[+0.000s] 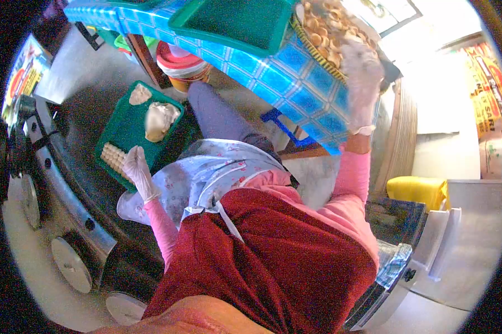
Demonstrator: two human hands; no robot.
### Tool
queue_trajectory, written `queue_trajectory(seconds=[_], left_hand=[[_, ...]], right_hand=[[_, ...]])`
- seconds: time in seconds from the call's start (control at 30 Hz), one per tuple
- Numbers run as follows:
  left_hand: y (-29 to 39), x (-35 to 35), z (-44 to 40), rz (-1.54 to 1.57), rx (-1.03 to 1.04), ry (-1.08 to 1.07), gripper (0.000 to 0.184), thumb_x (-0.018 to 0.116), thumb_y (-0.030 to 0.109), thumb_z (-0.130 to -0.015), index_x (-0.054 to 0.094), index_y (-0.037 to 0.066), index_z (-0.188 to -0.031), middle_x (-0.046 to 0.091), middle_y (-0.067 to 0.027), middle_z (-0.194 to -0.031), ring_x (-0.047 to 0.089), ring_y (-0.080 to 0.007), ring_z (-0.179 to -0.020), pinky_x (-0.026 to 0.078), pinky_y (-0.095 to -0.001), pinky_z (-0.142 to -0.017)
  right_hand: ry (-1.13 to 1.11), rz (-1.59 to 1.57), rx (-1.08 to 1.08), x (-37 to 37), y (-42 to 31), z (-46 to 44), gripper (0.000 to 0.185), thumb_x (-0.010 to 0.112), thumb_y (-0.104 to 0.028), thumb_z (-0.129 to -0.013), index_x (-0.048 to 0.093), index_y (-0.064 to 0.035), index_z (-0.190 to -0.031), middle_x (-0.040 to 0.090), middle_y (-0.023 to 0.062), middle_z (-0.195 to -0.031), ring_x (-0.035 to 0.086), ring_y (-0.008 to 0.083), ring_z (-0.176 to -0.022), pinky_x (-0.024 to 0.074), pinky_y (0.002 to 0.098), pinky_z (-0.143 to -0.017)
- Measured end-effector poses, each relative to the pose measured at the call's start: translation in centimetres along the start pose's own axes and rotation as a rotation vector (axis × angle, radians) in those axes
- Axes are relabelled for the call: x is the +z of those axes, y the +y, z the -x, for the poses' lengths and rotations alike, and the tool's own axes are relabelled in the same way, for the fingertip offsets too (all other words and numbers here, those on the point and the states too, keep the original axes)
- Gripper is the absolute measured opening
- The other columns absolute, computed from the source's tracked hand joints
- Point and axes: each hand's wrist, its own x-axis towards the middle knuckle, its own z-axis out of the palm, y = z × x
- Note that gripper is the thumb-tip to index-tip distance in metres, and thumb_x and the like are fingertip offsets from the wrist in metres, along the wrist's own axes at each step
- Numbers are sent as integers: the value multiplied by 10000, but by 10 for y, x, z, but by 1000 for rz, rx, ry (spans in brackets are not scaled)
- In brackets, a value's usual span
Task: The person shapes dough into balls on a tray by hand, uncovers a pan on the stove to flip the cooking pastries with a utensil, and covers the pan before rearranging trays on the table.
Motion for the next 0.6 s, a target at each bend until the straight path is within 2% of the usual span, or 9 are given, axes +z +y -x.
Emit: queue_trajectory(seconds=[0.03, 0.1, 0.13, 0.2, 0.23, 0.33, 0.43, 0.53, 0.6], left_hand=[[-3, -3, 4, 73, -37, -4, 209, 714, 146, -894, 687, -35, -995, 651, -35, -846, 559, -94, -724, 469, -238, -649], [-14, -8, 8, 98, -34, 38, 199, 702, 156, -907, 687, -26, -987, 634, -8, -825, 537, -83, -675, 461, -240, -602], [-8, -12, 10, 119, -102, 17, 196, 698, 157, -910, 688, -25, -984, 629, -3, -818, 534, -80, -675, 457, -237, -600], [11, -28, 17, 153, -239, -29, 191, 691, 159, -915, 689, -21, -978, 620, 6, -806, 526, -76, -676, 449, -231, -595], [16, -28, 21, 165, -212, 22, 207, 667, 182, -930, 691, -20, -969, 623, 7, -804, 532, -77, -712, 443, -225, -626], [22, -35, 27, 118, -216, 1, 266, 645, 218, -941, 687, -44, -956, 630, -11, -814, 533, -85, -729, 448, -236, -663], [19, -35, 29, 159, -244, 6, 288, 641, 227, -943, 683, -59, -944, 624, -17, -806, 528, -87, -735, 449, -241, -676], [19, -33, 29, 199, -289, 6, 285, 642, 221, -943, 682, -61, -942, 616, -20, -798, 525, -86, -737, 450, -247, -672], [17, -31, 31, 187, -289, -3, 274, 644, 215, -942, 684, -56, -944, 612, -16, -797, 526, -85, -737, 451, -251, -665]], right_hand=[[55, -72, 116, -18, 23, -7, 303, 683, -221, -861, 705, -50, -1110, 722, 92, -1012, 669, 194, -907, 506, 324, -814], [30, 308, -33, -48, 75, -20, 308, 663, -281, -875, 712, -70, -1094, 723, 94, -979, 664, 220, -818, 515, 355, -748], [23, 496, -113, -56, 88, -24, 314, 654, -311, -882, 716, -80, -1086, 723, 95, -962, 662, 233, -774, 519, 370, -716], [37, 753, -120, -68, 85, -20, 318, 622, -338, -878, 715, -90, -1053, 708, 134, -987, 665, 310, -834, 514, 419, -756], [46, 881, -120, -75, 80, -18, 322, 606, -352, -875, 715, -95, -1037, 701, 154, -999, 666, 349, -864, 511, 444, -776], [-7, 1133, -61, -79, 42, -4, 273, 588, -306, -864, 696, -58, -905, 687, 193, -888, 673, 375, -851, 527, 468, -738], [-15, 1214, -93, -77, 39, -4, 240, 587, -301, -847, 680, -81, -867, 686, 177, -827, 675, 386, -823, 534, 472, -721], [131, 1151, -183, -75, 69, -8, 231, 584, -298, -835, 679, -90, -869, 688, 188, -825, 681, 388, -795, 543, 478, -697], [178, 1084, -78, -65, 67, -13, 235, 597, -309, -832, 684, -93, -869, 692, 188, -824, 689, 376, -790, 549, 470, -686]])
